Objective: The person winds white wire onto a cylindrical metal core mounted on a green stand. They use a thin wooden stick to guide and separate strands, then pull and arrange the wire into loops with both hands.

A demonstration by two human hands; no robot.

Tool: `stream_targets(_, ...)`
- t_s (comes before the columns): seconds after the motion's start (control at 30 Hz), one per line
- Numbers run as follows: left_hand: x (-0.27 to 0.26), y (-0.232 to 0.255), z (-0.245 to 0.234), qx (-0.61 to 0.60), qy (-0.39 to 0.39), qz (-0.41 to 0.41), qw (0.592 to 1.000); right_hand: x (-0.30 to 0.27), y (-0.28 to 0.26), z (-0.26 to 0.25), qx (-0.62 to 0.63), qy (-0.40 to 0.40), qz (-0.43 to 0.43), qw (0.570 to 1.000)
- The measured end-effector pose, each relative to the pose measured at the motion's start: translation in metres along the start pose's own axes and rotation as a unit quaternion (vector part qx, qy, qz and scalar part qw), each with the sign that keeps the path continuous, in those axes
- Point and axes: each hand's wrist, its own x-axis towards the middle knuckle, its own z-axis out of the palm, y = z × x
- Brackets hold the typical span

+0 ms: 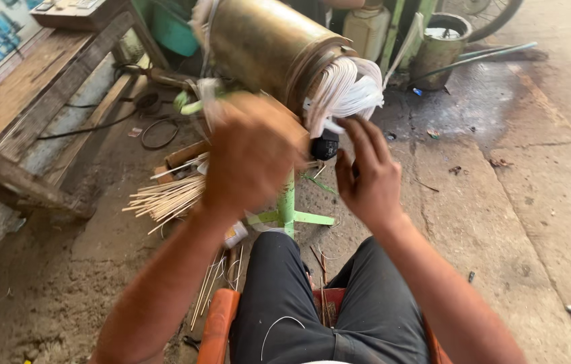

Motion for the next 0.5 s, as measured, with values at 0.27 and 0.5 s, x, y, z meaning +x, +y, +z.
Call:
stream_targets(0.27, -0.004, 0.013, -0.004, -0.014, 0.017, -0.105, 0.994, -0.001, -0.036, 0.012, 0.006, -0.093, -0.105, 0.990)
stream_targets(0.5, -0.004, 0.004, 0.003, -0.066, 0.053, -0.100, 0.991, 0.023, -0.007, 0.018, -0.306, -0.148, -0.159, 0.927)
